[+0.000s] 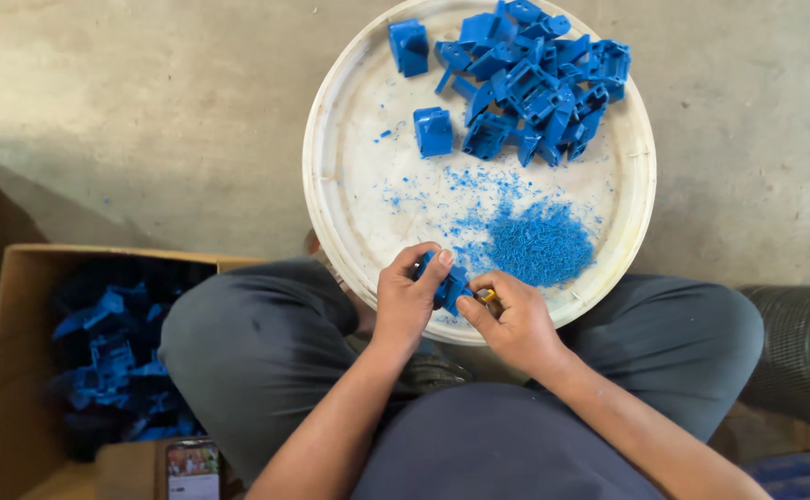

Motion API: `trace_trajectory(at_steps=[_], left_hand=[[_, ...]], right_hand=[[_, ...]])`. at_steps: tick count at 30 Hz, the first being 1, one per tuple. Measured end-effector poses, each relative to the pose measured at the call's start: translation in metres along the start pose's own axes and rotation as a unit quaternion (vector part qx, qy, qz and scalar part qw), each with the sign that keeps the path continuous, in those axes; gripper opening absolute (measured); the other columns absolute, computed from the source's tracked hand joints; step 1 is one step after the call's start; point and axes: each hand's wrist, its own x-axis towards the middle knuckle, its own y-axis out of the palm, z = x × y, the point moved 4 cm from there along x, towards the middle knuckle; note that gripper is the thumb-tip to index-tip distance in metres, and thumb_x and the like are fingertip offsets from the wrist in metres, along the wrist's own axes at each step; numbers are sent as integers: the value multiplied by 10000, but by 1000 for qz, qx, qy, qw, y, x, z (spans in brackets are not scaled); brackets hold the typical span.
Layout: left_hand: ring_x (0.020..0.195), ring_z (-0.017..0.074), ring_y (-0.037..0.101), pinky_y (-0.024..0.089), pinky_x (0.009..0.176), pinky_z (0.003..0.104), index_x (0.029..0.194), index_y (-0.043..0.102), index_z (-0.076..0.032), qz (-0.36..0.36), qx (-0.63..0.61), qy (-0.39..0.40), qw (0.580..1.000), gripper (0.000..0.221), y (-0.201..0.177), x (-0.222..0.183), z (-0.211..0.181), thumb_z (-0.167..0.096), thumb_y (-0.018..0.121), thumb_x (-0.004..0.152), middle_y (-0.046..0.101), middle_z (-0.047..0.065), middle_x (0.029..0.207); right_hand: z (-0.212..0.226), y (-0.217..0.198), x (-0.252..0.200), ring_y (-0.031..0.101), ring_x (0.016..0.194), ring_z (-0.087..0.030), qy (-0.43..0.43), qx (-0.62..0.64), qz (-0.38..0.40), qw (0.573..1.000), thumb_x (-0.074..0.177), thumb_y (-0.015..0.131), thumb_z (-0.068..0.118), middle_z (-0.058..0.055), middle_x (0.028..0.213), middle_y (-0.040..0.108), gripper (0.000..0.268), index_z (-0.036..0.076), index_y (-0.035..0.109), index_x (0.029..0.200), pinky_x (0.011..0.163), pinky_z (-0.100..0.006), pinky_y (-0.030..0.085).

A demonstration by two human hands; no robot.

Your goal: The person trims excess plastic from blue components using a small yellow knife, placing the finished parts into a box on the floor.

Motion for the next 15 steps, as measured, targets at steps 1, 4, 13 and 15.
trace_trajectory(at_steps=[1,4,13,15], left_hand=[[613,67,506,406,519,242,1073,717,-19,-7,23,12,1000,261,0,1,1,-232,748,924,618,4,740],[707,61,533,447,621,227,1103,719,-14,4,93,96,991,233,1,4,4,-223,669,1012,636,-4,797],[755,67,517,426,672,233,1143,645,-22,51,-77,28,995,231,6,11,22,-220,609,1029,593,9,852],[737,53,495,416,657,227,1117,650,-19,48,-94,25,994,240,8,12,17,-246,627,1042,572,-2,837]], right_hand=[[-2,0,1,547,571,-139,10,2,2,1000,882,776,259,-63,694,628,254,44,680,976,543,-311,465],[-4,-4,6,542,587,-128,14,16,-15,1000,897,760,245,-61,720,644,239,41,690,1000,545,-309,467],[9,-14,17,622,694,-108,12,68,115,991,1049,495,272,-44,763,678,292,56,658,1159,666,-295,520],[14,-17,18,635,690,-171,22,42,118,992,1043,488,264,-85,742,660,300,63,669,1176,668,-324,530]])
